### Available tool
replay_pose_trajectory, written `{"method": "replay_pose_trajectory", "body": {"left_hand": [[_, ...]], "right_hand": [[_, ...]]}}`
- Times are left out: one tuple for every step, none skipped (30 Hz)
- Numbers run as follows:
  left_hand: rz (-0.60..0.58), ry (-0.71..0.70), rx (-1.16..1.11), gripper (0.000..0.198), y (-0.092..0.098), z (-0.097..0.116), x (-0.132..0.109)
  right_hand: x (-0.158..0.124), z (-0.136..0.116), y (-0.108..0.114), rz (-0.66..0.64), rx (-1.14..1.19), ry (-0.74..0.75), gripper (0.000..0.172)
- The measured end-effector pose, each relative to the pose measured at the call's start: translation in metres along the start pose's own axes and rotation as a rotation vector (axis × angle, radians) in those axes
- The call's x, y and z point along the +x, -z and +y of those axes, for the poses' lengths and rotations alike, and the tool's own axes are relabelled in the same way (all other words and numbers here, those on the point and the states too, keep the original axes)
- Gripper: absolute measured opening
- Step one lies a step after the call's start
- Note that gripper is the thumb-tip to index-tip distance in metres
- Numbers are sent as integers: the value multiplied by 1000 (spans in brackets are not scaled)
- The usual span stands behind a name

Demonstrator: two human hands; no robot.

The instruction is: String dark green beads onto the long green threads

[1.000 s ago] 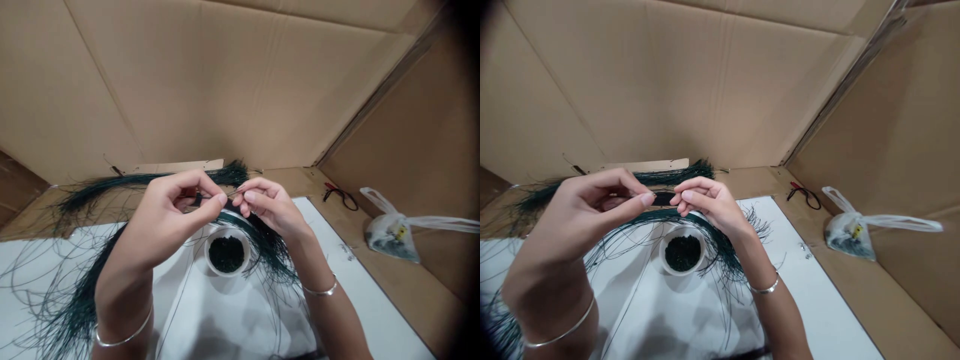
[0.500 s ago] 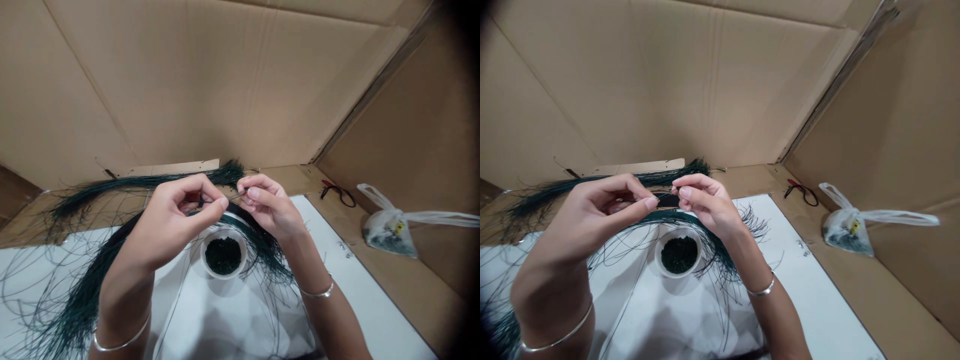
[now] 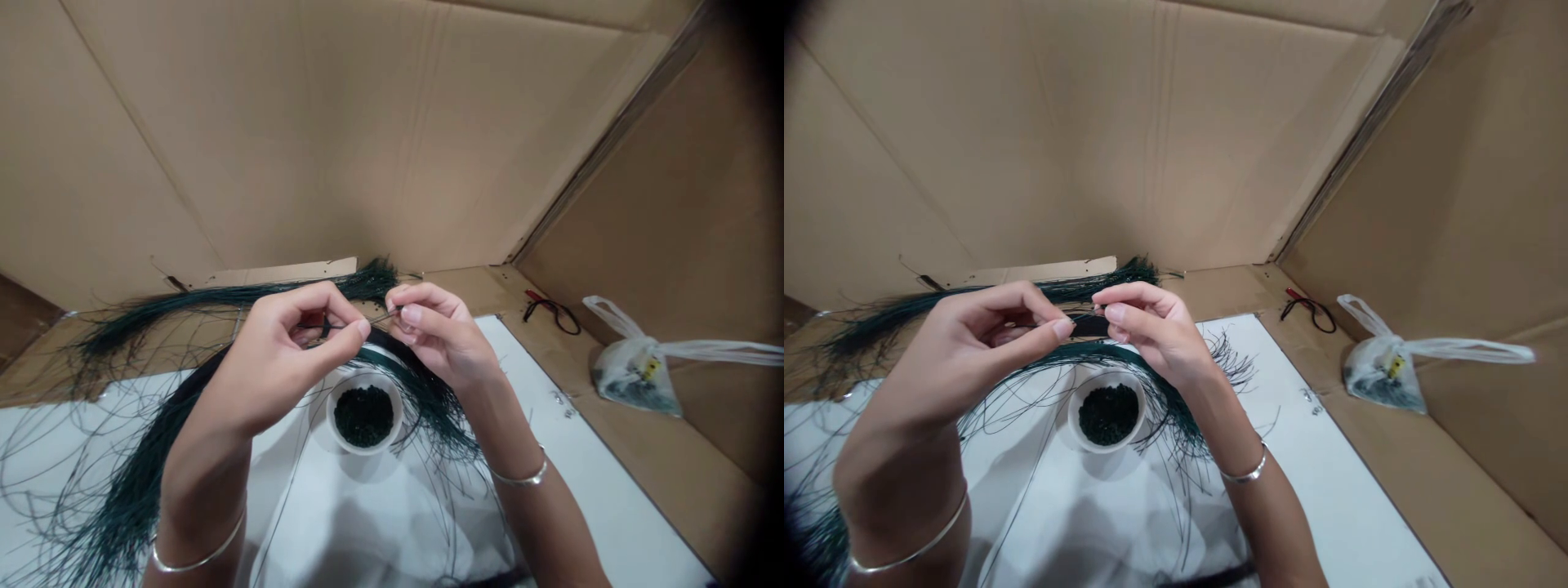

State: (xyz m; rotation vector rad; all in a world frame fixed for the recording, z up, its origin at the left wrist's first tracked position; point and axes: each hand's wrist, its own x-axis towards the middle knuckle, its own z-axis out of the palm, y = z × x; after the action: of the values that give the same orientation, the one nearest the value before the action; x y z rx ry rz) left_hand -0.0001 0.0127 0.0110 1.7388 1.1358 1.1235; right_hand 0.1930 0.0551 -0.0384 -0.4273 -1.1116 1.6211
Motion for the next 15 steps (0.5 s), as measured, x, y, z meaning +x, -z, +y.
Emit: {"method": "replay_pose_trajectory", "body": {"left_hand": [[0, -4, 4, 13, 0, 0, 0], [1, -8, 8, 14, 0, 0, 1], [1, -13, 12, 14, 0, 0, 1], [2, -17, 16, 14, 0, -1, 1], [2, -20, 21, 14, 1, -1, 1], [3, -21, 25, 14, 1, -1, 1], [4, -21, 28, 14, 1, -2, 0], [5, -18, 31, 14, 1, -2, 0], [6, -16, 31, 15, 1, -2, 0], [7, -13, 29, 15, 0, -2, 1], [8, -12, 26, 15, 0, -2, 1], [7, -11, 23, 15, 0, -2, 1], [5, -10, 20, 15, 0, -2, 1], [5, -11, 18, 15, 0, -2, 2], [5, -12, 19, 15, 0, -2, 2]], "right_hand": [[0, 0, 1, -5, -5, 0, 11], [0, 1, 1, -5, -11, -1, 11], [0, 1, 2, -4, -20, -3, 11], [0, 1, 2, 1, -29, -5, 11], [0, 1, 3, 6, -36, -6, 11], [0, 1, 3, 9, -40, -8, 11], [0, 1, 3, 10, -42, -11, 11], [0, 0, 3, 9, -43, -15, 11], [0, 0, 3, 8, -44, -19, 11], [0, 0, 3, 9, -48, -20, 11], [0, 0, 3, 12, -54, -22, 11], [0, 0, 3, 18, -60, -21, 12], [0, 0, 3, 22, -66, -20, 12], [0, 0, 3, 24, -69, -20, 12], [1, 0, 3, 23, -70, -21, 12]]}}
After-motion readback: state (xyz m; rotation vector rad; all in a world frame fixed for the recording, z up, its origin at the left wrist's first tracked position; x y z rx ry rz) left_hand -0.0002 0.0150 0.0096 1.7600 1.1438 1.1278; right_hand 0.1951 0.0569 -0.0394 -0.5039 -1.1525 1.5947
